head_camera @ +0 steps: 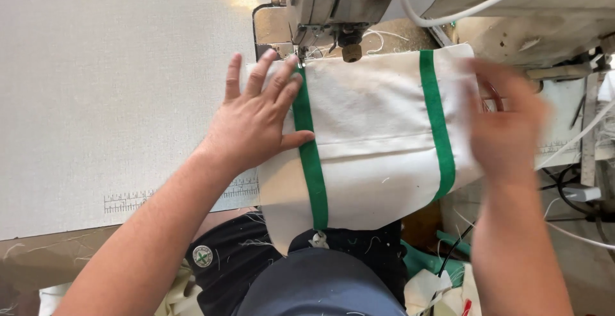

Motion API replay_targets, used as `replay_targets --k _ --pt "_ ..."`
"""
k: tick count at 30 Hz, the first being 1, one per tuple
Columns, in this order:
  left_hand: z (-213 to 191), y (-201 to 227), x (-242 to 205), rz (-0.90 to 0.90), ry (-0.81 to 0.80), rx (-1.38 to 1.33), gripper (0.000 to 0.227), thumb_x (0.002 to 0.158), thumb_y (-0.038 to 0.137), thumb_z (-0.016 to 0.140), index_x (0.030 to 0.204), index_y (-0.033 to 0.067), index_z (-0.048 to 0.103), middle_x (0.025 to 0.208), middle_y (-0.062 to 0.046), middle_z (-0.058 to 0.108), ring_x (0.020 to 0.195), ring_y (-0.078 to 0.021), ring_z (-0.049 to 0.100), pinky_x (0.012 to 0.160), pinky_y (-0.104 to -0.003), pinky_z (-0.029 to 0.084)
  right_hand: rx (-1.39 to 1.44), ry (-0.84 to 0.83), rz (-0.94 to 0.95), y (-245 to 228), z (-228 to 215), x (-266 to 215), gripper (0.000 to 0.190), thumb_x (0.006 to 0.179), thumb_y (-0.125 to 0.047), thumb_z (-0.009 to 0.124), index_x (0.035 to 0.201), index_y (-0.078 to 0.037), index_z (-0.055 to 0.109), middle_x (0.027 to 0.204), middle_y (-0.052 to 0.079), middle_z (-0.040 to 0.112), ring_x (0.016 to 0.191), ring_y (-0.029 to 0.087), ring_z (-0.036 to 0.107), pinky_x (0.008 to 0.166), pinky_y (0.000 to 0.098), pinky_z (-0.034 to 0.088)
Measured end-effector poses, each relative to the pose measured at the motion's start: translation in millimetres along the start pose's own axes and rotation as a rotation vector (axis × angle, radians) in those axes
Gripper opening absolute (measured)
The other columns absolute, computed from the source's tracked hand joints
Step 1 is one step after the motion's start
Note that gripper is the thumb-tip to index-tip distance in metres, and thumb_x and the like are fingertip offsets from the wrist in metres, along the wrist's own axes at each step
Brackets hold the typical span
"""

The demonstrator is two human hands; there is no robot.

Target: Sewing a green strap onto a white fabric bag using an industrial sewing machine and trimming with scissors.

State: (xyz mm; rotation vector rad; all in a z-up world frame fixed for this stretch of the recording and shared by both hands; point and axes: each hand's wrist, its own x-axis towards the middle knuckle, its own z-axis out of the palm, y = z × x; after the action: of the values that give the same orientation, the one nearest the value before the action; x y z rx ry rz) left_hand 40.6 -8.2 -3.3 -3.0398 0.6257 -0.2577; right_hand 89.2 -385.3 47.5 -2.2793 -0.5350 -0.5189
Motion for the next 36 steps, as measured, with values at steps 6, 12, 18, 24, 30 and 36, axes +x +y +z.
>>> replay_targets --k 6,12,18,24,30,36 --pt "-2.0 1.4 -2.4 -0.019 0.05 -0.14 0.087 0.098 0.081 0.042 0.154 0.0152 0.051 0.169 -0.004 0.042 0.159 -0.0378 0.025 0.124 -0.072 -0.009 -0.502 0.073 -0.175 94.5 -47.2 -16.7 0.032 0.124 -0.012 0.07 0.139 0.015 0.068 0.141 0.035 0.067 0.14 0.054 0.056 0.112 0.0646 0.044" --pt "-1.0 -3.4 0.6 -0.016 0.018 -0.137 0.091 0.099 0.084 0.037 0.158 0.0148 0.046 0.171 -0.004 0.038 0.16 -0.0388 0.021 0.123 -0.072 -0.012 -0.404 0.068 -0.082 86.0 -42.1 -21.2 0.039 0.118 -0.011 0.069 0.146 0.016 0.061 0.154 0.035 0.052 0.15 0.053 0.04 0.12 0.0655 0.036" --pt "-1.5 -3.1 -0.3 -0.01 0.0 -0.118 0.092 0.101 0.084 0.032 0.16 0.0141 0.044 0.173 -0.004 0.035 0.161 -0.0364 0.018 0.124 -0.07 -0.014 -0.37 -0.019 0.086 52.8 -45.8 -14.0 0.032 0.123 -0.012 0.065 0.144 0.012 0.068 0.149 0.037 0.061 0.142 0.055 0.049 0.113 0.0675 0.039" --pt "-11.2 5.3 2.2 -0.08 -0.11 -0.087 0.096 0.098 0.088 0.028 0.166 0.0193 0.029 0.174 -0.005 0.025 0.16 -0.0383 0.004 0.12 -0.071 -0.017 -0.118 -0.129 0.231 -64.2 -1.3 -10.7 0.03 0.107 0.004 0.068 0.136 -0.006 0.068 0.138 0.017 0.069 0.132 0.034 0.063 0.116 0.0476 0.048" --pt "-51.7 103.4 -97.0 -0.023 0.408 -0.38 0.034 0.107 0.038 0.061 0.117 0.0063 0.063 0.114 -0.009 0.068 0.102 -0.0309 0.064 0.086 -0.044 0.046 -0.027 -0.404 -0.263 -77.1 73.6 -38.4 0.035 0.104 -0.012 0.067 0.139 -0.009 0.067 0.149 0.011 0.065 0.146 0.031 0.057 0.124 0.0535 0.035" --pt "-35.0 120.7 -104.8 -0.343 0.401 -0.148 0.057 0.102 0.068 0.058 0.108 0.0118 0.066 0.11 -0.002 0.064 0.106 -0.0265 0.059 0.093 -0.043 0.039 -0.146 -0.38 -0.356 -70.5 90.8 -47.7 0.031 0.103 -0.023 0.072 0.132 -0.011 0.071 0.149 0.011 0.065 0.146 0.033 0.056 0.123 0.0543 0.033"
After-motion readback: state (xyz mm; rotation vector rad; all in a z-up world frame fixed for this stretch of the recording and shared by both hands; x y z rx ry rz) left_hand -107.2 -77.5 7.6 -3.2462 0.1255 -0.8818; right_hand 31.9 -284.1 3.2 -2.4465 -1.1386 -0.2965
